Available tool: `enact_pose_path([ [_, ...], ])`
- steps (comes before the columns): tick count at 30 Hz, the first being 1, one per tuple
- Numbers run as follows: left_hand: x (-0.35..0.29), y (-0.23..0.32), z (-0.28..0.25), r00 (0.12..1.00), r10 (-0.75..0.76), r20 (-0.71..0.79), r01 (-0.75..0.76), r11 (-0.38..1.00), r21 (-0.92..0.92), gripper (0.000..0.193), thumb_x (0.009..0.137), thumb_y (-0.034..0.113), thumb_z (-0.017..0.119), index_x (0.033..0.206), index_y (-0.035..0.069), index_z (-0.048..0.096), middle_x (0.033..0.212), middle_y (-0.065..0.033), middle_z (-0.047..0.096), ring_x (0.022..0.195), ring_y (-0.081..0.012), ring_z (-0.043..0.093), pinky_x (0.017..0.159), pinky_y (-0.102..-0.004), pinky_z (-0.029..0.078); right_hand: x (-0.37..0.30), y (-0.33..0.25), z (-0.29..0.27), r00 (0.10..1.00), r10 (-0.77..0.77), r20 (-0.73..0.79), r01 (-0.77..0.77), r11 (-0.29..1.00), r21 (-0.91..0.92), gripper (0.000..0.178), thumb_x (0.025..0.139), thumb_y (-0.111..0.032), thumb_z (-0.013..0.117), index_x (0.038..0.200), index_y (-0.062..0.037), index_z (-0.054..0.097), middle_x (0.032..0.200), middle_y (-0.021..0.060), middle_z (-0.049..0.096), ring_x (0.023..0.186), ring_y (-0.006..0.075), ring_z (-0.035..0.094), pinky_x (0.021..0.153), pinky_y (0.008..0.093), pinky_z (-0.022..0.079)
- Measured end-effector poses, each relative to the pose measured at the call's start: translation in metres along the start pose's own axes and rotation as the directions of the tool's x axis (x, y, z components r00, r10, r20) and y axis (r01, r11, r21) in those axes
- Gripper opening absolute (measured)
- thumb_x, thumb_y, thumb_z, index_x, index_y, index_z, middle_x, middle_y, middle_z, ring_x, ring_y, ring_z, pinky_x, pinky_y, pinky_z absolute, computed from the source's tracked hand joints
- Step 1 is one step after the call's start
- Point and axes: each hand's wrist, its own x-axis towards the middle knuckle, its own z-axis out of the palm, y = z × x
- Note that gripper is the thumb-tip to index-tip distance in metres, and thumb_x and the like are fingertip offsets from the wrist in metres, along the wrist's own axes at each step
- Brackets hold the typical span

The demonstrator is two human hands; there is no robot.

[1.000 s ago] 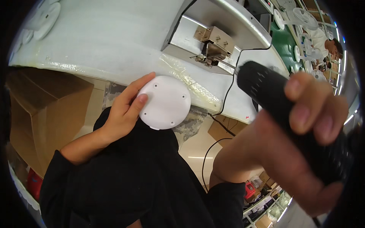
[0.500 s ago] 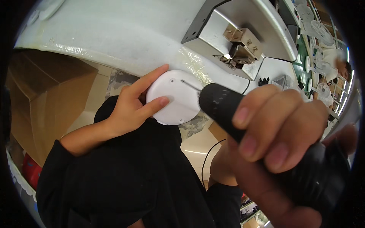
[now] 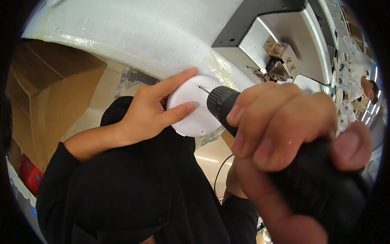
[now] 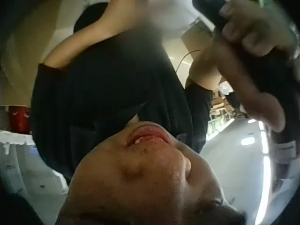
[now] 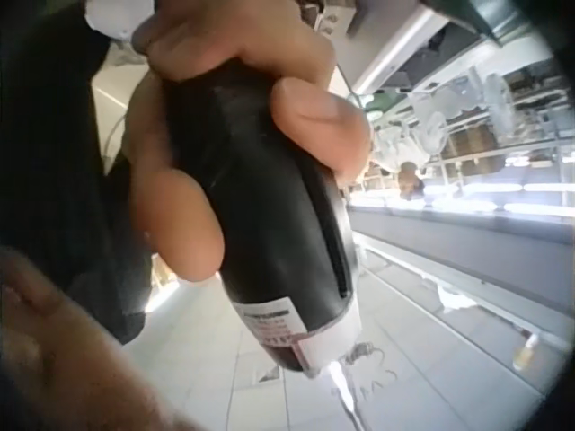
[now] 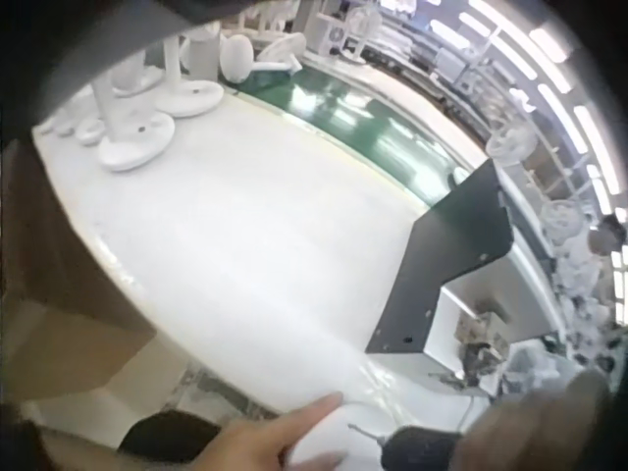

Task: The person is using an electric screwdriver to assemble small portable fans at a factory workbench.

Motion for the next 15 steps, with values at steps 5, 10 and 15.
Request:
enact_pose_path([
  [5, 0.004, 0.002, 0.000, 1.000, -0.016, 0.000, 0.016, 0.999, -0.042, 0.052, 0.082, 0.009, 0.069, 0.132, 0.007, 0.055, 0.094, -0.0121, 0.069, 0.067, -0.0129, 0.054, 0.060, -0.0242, 0.045, 0.004, 0.002, 0.000, 0.998, 0.003, 0.070, 0.001, 0.999, -0.053, 0.065, 0.077, -0.070, 0.057, 0.115, -0.0173, 0.051, 0.074, -0.0051, 0.052, 0.058, 0.0072, 0.050, 0.061, 0.0283, 0.043],
  [10, 0.009, 0.011, -0.001, 0.998, -0.055, 0.017, 0.056, 0.997, -0.046, 0.051, 0.082, 0.009, 0.068, 0.132, 0.008, 0.056, 0.091, -0.0108, 0.068, 0.064, -0.0130, 0.051, 0.058, -0.0248, 0.044, 0.016, -0.003, -0.003, 0.986, 0.043, 0.162, -0.021, 0.990, -0.138, 0.064, 0.080, -0.068, 0.055, 0.117, -0.0166, 0.051, 0.074, -0.0042, 0.053, 0.058, 0.0077, 0.050, 0.063, 0.0289, 0.045],
  [15, 0.008, 0.011, -0.001, 1.000, -0.013, 0.003, 0.013, 1.000, -0.008, 0.052, 0.082, 0.009, 0.068, 0.132, 0.007, 0.055, 0.090, -0.0100, 0.067, 0.067, -0.0130, 0.052, 0.061, -0.0246, 0.045, 0.011, 0.006, 0.000, 0.989, -0.095, 0.111, 0.110, 0.985, -0.130, 0.067, 0.086, -0.067, 0.049, 0.125, -0.0123, 0.048, 0.069, -0.0012, 0.053, 0.054, 0.0103, 0.051, 0.058, 0.0304, 0.050],
])
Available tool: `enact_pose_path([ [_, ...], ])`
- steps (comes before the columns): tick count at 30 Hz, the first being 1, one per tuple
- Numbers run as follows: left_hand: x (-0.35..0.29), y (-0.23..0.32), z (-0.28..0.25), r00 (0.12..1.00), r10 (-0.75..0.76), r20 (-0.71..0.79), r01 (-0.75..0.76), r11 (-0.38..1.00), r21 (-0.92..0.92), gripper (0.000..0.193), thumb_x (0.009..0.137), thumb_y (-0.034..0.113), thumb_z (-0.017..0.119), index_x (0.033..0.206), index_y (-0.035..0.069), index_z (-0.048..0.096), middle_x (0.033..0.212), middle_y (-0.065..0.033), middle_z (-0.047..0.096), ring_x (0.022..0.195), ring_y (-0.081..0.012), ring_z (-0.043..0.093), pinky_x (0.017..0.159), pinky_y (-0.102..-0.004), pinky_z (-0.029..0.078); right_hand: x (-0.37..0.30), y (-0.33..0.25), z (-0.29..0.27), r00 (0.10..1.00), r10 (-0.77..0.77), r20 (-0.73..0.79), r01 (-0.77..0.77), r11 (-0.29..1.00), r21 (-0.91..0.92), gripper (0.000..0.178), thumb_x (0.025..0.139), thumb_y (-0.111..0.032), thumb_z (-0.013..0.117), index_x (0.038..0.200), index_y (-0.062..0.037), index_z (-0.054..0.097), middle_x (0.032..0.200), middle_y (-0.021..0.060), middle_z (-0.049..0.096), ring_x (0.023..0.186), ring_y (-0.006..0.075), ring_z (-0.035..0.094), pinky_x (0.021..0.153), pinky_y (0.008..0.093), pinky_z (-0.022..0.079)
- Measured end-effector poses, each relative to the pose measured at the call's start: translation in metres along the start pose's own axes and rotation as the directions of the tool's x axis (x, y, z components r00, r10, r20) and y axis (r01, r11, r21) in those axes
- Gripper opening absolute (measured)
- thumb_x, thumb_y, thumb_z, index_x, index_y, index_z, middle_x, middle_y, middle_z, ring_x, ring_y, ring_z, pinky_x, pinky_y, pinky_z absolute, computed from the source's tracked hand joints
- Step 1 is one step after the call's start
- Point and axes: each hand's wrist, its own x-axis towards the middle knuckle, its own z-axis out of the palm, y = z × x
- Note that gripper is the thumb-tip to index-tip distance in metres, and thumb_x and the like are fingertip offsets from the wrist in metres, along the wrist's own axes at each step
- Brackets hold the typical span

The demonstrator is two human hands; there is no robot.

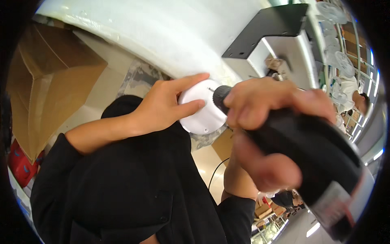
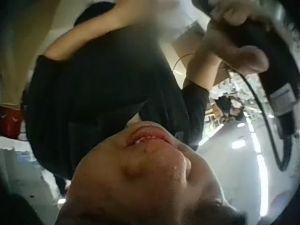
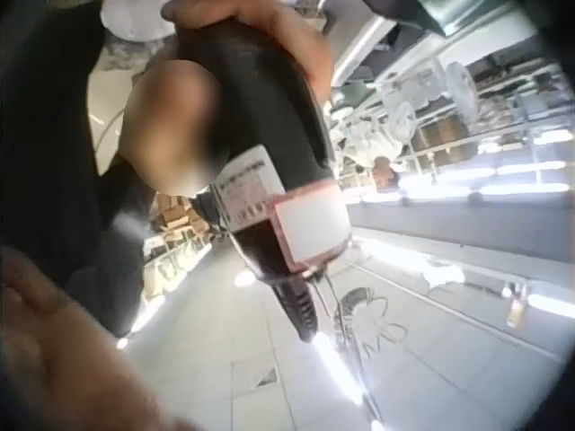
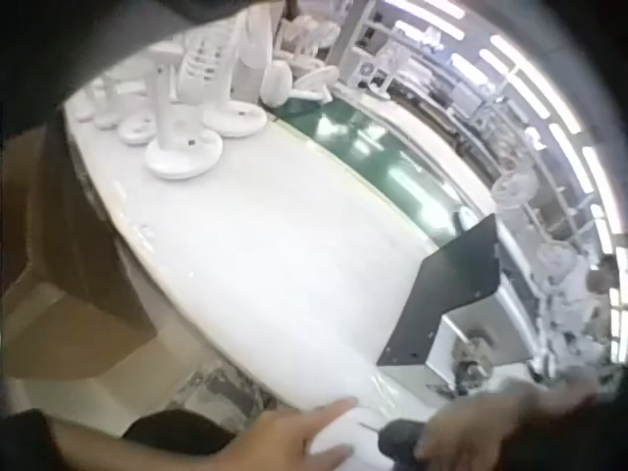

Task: The person is using an electric screwdriver to assemble small portable fans at a factory workbench.

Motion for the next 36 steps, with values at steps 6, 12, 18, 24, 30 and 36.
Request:
enact_pose_path([
  [6, -0.003, -0.028, 0.008, 0.982, 0.167, -0.084, -0.171, 0.984, -0.042, 0.052, 0.083, 0.006, 0.067, 0.132, -0.002, 0.052, 0.106, -0.0121, 0.067, 0.085, -0.0122, 0.059, 0.073, -0.0249, 0.050, -0.016, -0.021, 0.007, 0.980, -0.110, -0.166, 0.115, 0.993, 0.022, 0.078, 0.083, -0.065, 0.059, 0.133, -0.0079, 0.040, 0.069, 0.0046, 0.057, 0.054, 0.0155, 0.055, 0.056, 0.0322, 0.051],
  [12, -0.041, -0.021, 0.004, 0.998, 0.008, -0.063, -0.032, 0.920, -0.390, 0.045, 0.090, 0.017, 0.058, 0.130, -0.003, 0.052, 0.112, -0.0139, 0.064, 0.091, -0.0183, 0.063, 0.076, -0.0281, 0.051, -0.019, -0.036, -0.037, 0.871, 0.045, -0.489, 0.033, 0.988, 0.151, 0.065, 0.090, -0.050, 0.050, 0.136, -0.0054, 0.038, 0.081, 0.0133, 0.061, 0.070, 0.0238, 0.061, 0.069, 0.0368, 0.051],
  [18, -0.057, -0.018, -0.022, 0.934, -0.169, 0.314, 0.356, 0.383, -0.852, 0.041, 0.096, 0.016, 0.049, 0.132, -0.003, 0.049, 0.117, -0.0126, 0.061, 0.099, -0.0166, 0.060, 0.080, -0.0267, 0.051, -0.040, -0.031, -0.033, 0.795, 0.046, -0.605, -0.235, 0.942, -0.238, 0.060, 0.090, -0.037, 0.057, 0.133, 0.0014, 0.041, 0.108, 0.0184, 0.061, 0.095, 0.0276, 0.060, 0.090, 0.0384, 0.045],
  [24, -0.069, -0.037, -0.031, 0.867, -0.216, 0.449, 0.478, 0.102, -0.873, 0.039, 0.098, 0.018, 0.047, 0.132, -0.001, 0.048, 0.116, -0.0119, 0.060, 0.096, -0.0168, 0.060, 0.079, -0.0267, 0.051, -0.105, -0.043, 0.017, 0.576, 0.372, -0.728, -0.768, 0.551, -0.326, 0.026, 0.084, -0.015, 0.068, 0.101, 0.0044, 0.065, 0.079, 0.0079, 0.065, 0.063, 0.0126, 0.054, 0.060, 0.0232, 0.045],
  [30, -0.076, -0.044, -0.019, 0.822, -0.399, 0.405, 0.529, 0.274, -0.803, 0.035, 0.098, 0.018, 0.046, 0.129, 0.001, 0.048, 0.112, -0.0090, 0.060, 0.090, -0.0177, 0.059, 0.079, -0.0282, 0.050, -0.135, -0.049, 0.079, 0.530, 0.790, -0.307, -0.822, 0.391, -0.414, 0.033, 0.078, -0.033, 0.071, 0.075, 0.0000, 0.065, 0.058, 0.0059, 0.060, 0.047, 0.0209, 0.052, 0.047, 0.0288, 0.041],
  [36, -0.065, -0.076, -0.019, 0.957, -0.241, 0.163, 0.278, 0.924, -0.262, 0.021, 0.094, 0.014, 0.049, 0.109, 0.002, 0.057, 0.099, -0.0075, 0.061, 0.082, -0.0197, 0.057, 0.075, -0.0288, 0.048, -0.163, -0.030, 0.091, 0.514, 0.767, -0.384, -0.756, 0.193, -0.625, 0.037, 0.076, -0.039, 0.070, 0.070, -0.0032, 0.062, 0.057, 0.0068, 0.060, 0.045, 0.0249, 0.054, 0.046, 0.0319, 0.042],
])
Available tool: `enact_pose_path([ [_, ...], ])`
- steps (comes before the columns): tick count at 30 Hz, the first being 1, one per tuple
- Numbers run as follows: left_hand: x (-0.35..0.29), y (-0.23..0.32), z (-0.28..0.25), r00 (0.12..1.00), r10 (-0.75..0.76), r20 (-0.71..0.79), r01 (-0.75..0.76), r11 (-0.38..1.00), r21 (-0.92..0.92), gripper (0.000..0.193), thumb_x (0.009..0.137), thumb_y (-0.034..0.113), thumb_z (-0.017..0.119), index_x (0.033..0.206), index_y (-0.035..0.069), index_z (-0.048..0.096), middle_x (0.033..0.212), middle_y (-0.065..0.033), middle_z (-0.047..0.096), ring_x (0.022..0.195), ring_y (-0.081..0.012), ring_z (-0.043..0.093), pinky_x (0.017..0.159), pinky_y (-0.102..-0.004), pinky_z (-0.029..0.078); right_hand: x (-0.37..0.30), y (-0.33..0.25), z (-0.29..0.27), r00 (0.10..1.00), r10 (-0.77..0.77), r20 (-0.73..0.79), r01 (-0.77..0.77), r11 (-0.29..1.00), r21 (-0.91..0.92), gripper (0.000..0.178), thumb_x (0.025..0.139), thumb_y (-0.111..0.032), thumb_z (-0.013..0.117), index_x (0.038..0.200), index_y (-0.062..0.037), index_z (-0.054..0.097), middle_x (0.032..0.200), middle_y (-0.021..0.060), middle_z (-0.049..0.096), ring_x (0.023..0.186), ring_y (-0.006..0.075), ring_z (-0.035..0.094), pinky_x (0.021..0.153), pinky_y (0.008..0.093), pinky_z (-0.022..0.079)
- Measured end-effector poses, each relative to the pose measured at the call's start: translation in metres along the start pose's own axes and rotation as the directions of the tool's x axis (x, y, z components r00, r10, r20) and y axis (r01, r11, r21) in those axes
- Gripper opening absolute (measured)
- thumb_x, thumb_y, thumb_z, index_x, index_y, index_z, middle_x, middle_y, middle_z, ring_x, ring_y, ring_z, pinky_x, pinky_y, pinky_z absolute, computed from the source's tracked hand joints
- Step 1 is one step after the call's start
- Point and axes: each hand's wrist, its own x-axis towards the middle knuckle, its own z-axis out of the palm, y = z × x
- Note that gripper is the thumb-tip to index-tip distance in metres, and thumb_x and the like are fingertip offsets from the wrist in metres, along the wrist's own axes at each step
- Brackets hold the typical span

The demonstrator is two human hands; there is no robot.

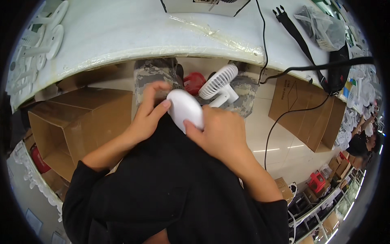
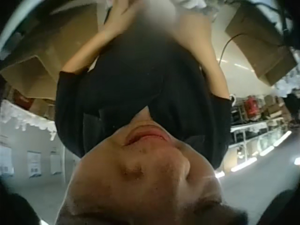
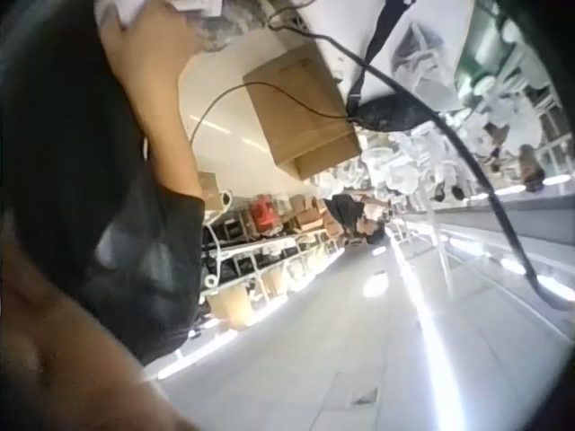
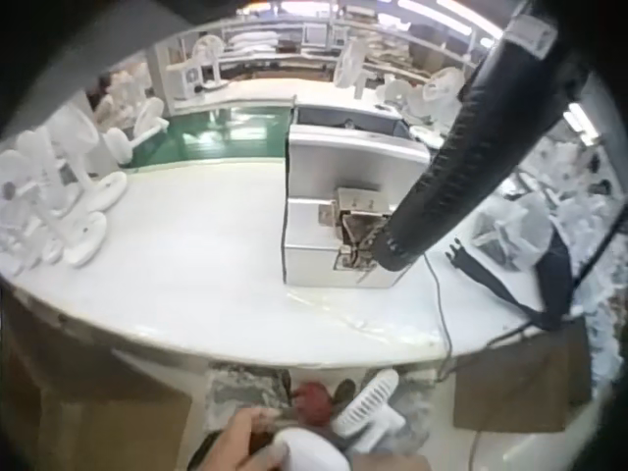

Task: The person is using an electric screwdriver to assemble small portable fans at a factory workbench.

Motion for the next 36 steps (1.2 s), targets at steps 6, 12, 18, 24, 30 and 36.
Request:
enact_pose_path([
  [6, 0.016, 0.042, 0.013, 0.628, 0.635, 0.450, -0.754, 0.356, 0.552, 0.013, 0.089, 0.008, 0.049, 0.082, 0.004, 0.058, 0.074, -0.0079, 0.056, 0.065, -0.0208, 0.049, 0.064, -0.0284, 0.041, -0.005, -0.016, 0.006, 0.971, -0.236, -0.046, 0.232, 0.969, -0.087, 0.035, 0.076, -0.039, 0.069, 0.066, -0.0061, 0.060, 0.056, 0.0086, 0.059, 0.043, 0.0266, 0.054, 0.043, 0.0352, 0.041],
  [12, 0.019, 0.029, 0.011, 0.715, 0.667, 0.210, -0.643, 0.510, 0.571, 0.012, 0.084, 0.008, 0.054, 0.073, 0.003, 0.056, 0.064, -0.0071, 0.053, 0.054, -0.0227, 0.041, 0.054, -0.0317, 0.038, -0.001, -0.013, 0.010, 0.946, -0.325, -0.014, 0.323, 0.943, -0.085, 0.037, 0.075, -0.040, 0.070, 0.064, -0.0065, 0.058, 0.054, 0.0080, 0.058, 0.040, 0.0258, 0.052, 0.040, 0.0353, 0.040],
  [18, 0.025, 0.024, 0.010, 0.746, 0.664, 0.051, -0.596, 0.631, 0.498, 0.015, 0.086, 0.008, 0.051, 0.073, 0.003, 0.056, 0.064, -0.0066, 0.053, 0.052, -0.0208, 0.039, 0.053, -0.0321, 0.037, 0.019, -0.016, 0.009, 0.893, -0.449, -0.040, 0.434, 0.880, -0.196, 0.036, 0.077, -0.038, 0.068, 0.064, -0.0056, 0.059, 0.054, 0.0072, 0.058, 0.039, 0.0251, 0.051, 0.039, 0.0336, 0.039],
  [24, 0.037, -0.002, 0.010, 0.921, 0.130, -0.368, -0.201, 0.966, -0.162, 0.032, 0.094, 0.011, 0.039, 0.066, 0.004, 0.055, 0.063, -0.0056, 0.054, 0.056, -0.0165, 0.043, 0.055, -0.0294, 0.037, 0.022, -0.012, 0.004, 0.930, -0.368, -0.012, 0.358, 0.910, -0.209, 0.033, 0.080, -0.034, 0.065, 0.065, -0.0052, 0.060, 0.055, 0.0078, 0.059, 0.039, 0.0246, 0.052, 0.039, 0.0332, 0.039],
  [30, 0.044, 0.009, 0.016, 0.684, 0.694, -0.226, -0.551, 0.693, 0.465, 0.034, 0.094, 0.012, 0.040, 0.066, 0.003, 0.055, 0.066, -0.0064, 0.055, 0.057, -0.0175, 0.044, 0.055, -0.0297, 0.038, 0.018, -0.006, 0.026, 0.923, -0.384, -0.024, 0.369, 0.901, -0.229, 0.032, 0.080, -0.033, 0.064, 0.065, -0.0055, 0.060, 0.056, 0.0076, 0.060, 0.040, 0.0243, 0.054, 0.039, 0.0333, 0.040],
  [36, 0.039, 0.021, 0.005, 0.570, 0.724, 0.388, -0.755, 0.275, 0.595, 0.030, 0.092, 0.014, 0.046, 0.066, 0.007, 0.056, 0.066, -0.0021, 0.053, 0.056, -0.0152, 0.044, 0.056, -0.0289, 0.038, 0.024, -0.010, 0.027, 0.900, -0.436, 0.021, 0.430, 0.878, -0.212, 0.030, 0.079, -0.033, 0.065, 0.066, -0.0057, 0.060, 0.057, 0.0067, 0.060, 0.042, 0.0241, 0.056, 0.040, 0.0334, 0.041],
])
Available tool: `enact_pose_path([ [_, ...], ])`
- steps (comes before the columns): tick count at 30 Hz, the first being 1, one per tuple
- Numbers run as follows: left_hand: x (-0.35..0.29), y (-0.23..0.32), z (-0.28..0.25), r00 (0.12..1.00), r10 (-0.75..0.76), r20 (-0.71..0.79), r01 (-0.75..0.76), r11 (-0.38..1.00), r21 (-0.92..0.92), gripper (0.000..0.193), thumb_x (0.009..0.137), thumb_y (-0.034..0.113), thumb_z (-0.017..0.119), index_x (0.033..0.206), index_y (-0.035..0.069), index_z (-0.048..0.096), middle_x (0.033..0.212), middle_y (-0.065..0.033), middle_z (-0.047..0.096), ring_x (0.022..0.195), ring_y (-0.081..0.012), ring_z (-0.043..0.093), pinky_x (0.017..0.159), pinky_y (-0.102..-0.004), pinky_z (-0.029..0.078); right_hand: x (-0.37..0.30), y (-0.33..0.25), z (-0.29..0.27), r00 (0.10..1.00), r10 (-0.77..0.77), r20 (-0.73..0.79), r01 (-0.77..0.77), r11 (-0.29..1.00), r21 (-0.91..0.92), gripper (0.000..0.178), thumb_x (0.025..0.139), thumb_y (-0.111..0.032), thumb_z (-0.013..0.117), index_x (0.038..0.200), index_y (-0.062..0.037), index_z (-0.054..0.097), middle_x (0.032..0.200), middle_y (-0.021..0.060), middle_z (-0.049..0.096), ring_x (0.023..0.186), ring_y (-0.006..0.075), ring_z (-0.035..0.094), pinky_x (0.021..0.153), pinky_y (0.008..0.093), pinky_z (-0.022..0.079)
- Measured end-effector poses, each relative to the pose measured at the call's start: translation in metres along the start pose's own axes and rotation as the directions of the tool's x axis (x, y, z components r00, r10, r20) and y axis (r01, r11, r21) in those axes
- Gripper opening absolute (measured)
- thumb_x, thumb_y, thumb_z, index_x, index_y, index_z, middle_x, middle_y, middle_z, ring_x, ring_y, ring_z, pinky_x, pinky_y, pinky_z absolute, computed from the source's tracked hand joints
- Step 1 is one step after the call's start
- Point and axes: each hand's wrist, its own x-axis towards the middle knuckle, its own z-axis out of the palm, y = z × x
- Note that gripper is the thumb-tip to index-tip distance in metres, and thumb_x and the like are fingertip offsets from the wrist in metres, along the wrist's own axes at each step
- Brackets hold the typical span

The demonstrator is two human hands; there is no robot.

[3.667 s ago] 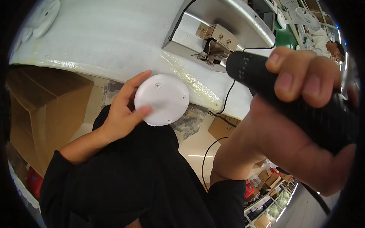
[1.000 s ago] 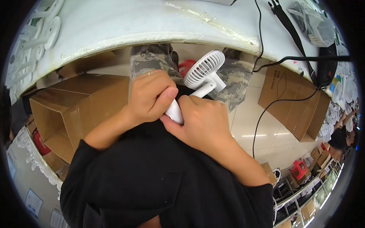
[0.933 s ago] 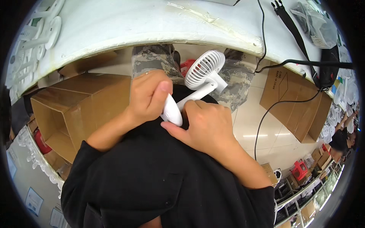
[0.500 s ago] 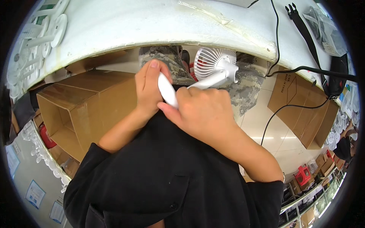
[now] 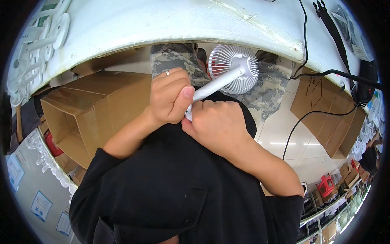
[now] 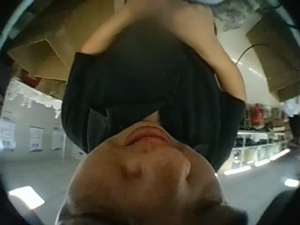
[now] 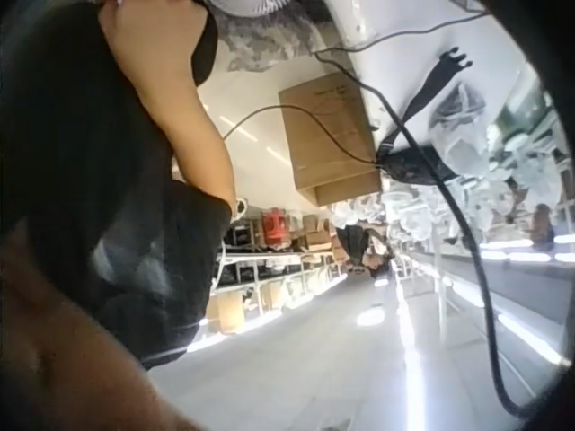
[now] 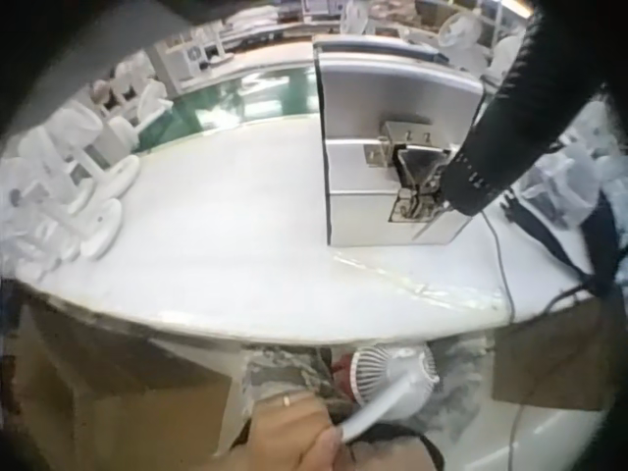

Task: The person is using an electric screwdriver to assemble small portable fans at a factory workbench.

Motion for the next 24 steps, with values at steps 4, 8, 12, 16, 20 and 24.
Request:
enact_pose_path([
  [4, -0.003, 0.001, 0.001, 0.996, -0.082, 0.044, 0.079, 0.995, 0.057, 0.029, 0.092, 0.015, 0.046, 0.067, 0.006, 0.058, 0.067, -0.0019, 0.054, 0.057, -0.0156, 0.044, 0.056, -0.0293, 0.038, 0.001, 0.005, 0.002, 0.996, -0.056, 0.070, 0.059, 0.997, -0.044, 0.030, 0.079, -0.032, 0.065, 0.066, -0.0060, 0.059, 0.057, 0.0072, 0.060, 0.043, 0.0247, 0.056, 0.040, 0.0332, 0.041],
  [8, -0.002, -0.003, 0.012, 0.648, -0.760, -0.056, 0.663, 0.599, -0.448, 0.032, 0.093, 0.013, 0.042, 0.065, 0.004, 0.056, 0.067, -0.0055, 0.054, 0.057, -0.0188, 0.043, 0.060, -0.0306, 0.038, 0.006, 0.017, -0.006, 0.998, 0.033, 0.056, -0.034, 0.999, 0.026, 0.029, 0.079, -0.032, 0.064, 0.067, -0.0059, 0.060, 0.059, 0.0091, 0.061, 0.044, 0.0257, 0.056, 0.041, 0.0336, 0.042],
  [12, -0.018, -0.019, 0.023, 0.413, -0.910, 0.033, 0.564, 0.227, -0.794, 0.032, 0.092, 0.014, 0.044, 0.063, 0.004, 0.055, 0.065, -0.0052, 0.053, 0.057, -0.0182, 0.042, 0.059, -0.0304, 0.037, -0.003, 0.011, 0.014, 0.997, 0.073, -0.009, -0.073, 0.997, 0.016, 0.031, 0.080, -0.033, 0.063, 0.067, -0.0051, 0.060, 0.060, 0.0101, 0.061, 0.045, 0.0276, 0.057, 0.042, 0.0351, 0.043],
  [16, -0.011, -0.022, 0.015, 0.716, -0.657, -0.237, 0.418, 0.675, -0.608, 0.027, 0.088, 0.014, 0.050, 0.063, 0.005, 0.055, 0.063, -0.0047, 0.052, 0.057, -0.0167, 0.043, 0.057, -0.0297, 0.037, -0.003, 0.011, 0.022, 0.997, 0.084, -0.003, -0.083, 0.996, 0.015, 0.033, 0.080, -0.035, 0.062, 0.068, -0.0045, 0.061, 0.060, 0.0107, 0.061, 0.045, 0.0291, 0.057, 0.043, 0.0365, 0.043],
  [20, -0.003, -0.016, 0.003, 0.967, -0.111, -0.227, 0.090, 0.991, -0.100, 0.022, 0.084, 0.013, 0.054, 0.064, 0.006, 0.055, 0.063, -0.0047, 0.051, 0.057, -0.0152, 0.044, 0.056, -0.0287, 0.037, 0.000, 0.010, 0.024, 0.998, 0.056, 0.042, -0.057, 0.998, 0.029, 0.035, 0.081, -0.037, 0.062, 0.068, -0.0040, 0.061, 0.060, 0.0110, 0.061, 0.046, 0.0301, 0.057, 0.044, 0.0376, 0.044],
  [24, -0.003, -0.012, 0.000, 0.995, -0.085, 0.051, 0.083, 0.996, 0.037, 0.020, 0.084, 0.013, 0.054, 0.066, 0.006, 0.056, 0.063, -0.0059, 0.052, 0.060, -0.0142, 0.045, 0.057, -0.0274, 0.037, 0.005, 0.009, 0.023, 0.995, 0.013, 0.101, -0.019, 0.998, 0.062, 0.037, 0.082, -0.038, 0.062, 0.068, -0.0038, 0.061, 0.060, 0.0115, 0.062, 0.047, 0.0307, 0.057, 0.044, 0.0381, 0.044],
])
